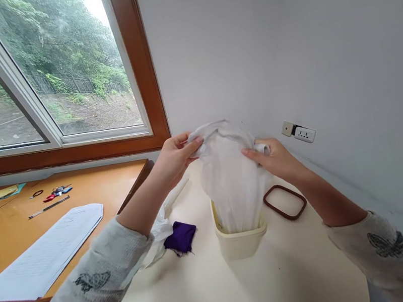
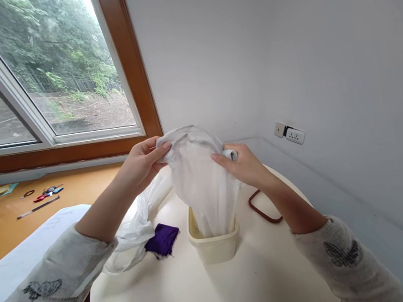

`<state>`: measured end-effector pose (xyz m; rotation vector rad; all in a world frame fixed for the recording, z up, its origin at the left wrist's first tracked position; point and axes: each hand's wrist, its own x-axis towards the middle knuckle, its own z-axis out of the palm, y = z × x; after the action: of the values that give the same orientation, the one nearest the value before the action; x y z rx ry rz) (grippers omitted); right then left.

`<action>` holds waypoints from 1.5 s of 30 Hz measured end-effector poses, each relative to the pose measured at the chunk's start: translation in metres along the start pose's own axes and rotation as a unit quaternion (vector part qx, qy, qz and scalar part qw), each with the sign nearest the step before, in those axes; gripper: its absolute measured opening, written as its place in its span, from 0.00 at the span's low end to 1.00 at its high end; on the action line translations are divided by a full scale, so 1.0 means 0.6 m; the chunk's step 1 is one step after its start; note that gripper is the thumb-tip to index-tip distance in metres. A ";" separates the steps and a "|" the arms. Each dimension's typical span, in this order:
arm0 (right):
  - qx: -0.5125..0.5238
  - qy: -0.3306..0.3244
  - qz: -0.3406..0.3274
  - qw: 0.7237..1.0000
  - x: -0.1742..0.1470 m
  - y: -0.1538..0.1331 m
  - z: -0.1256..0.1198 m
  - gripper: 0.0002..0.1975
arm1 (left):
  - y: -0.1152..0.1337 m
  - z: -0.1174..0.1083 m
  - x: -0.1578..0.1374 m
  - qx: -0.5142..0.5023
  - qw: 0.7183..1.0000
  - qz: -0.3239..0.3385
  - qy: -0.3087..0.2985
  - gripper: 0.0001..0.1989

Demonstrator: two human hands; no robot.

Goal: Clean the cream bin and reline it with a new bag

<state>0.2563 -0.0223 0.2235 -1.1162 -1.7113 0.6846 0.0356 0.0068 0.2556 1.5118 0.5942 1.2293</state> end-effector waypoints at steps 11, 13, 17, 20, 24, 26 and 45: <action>0.306 -0.076 0.007 0.949 0.032 -0.006 0.081 0.11 | 0.004 0.072 -0.005 0.079 0.990 0.036 -0.115 0.07; 0.280 -0.051 0.035 0.958 0.040 0.006 0.081 0.04 | 0.002 0.070 -0.025 0.159 0.981 0.086 -0.070 0.07; 0.268 0.029 0.073 0.960 0.055 0.015 0.075 0.04 | -0.047 0.059 -0.090 0.312 0.923 0.193 0.120 0.04; 0.313 0.053 0.062 0.946 0.066 0.009 0.077 0.06 | -0.110 0.051 -0.146 0.418 0.891 0.176 0.002 0.04; 0.341 0.060 0.022 0.938 0.088 -0.012 0.075 0.10 | -0.176 0.047 -0.189 0.486 0.849 0.178 -0.107 0.07; 0.357 0.079 -0.007 0.931 0.101 -0.033 0.062 0.12 | -0.191 0.047 -0.194 0.509 0.823 0.211 -0.139 0.08; 0.344 0.172 -0.154 0.910 0.050 -0.149 -0.154 0.23 | -0.264 -0.022 -0.050 0.571 0.796 0.190 -0.068 0.14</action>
<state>0.3037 -0.0372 0.3458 -0.4206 -1.1551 0.7506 0.0488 0.0383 0.0976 2.8211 1.0686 1.0336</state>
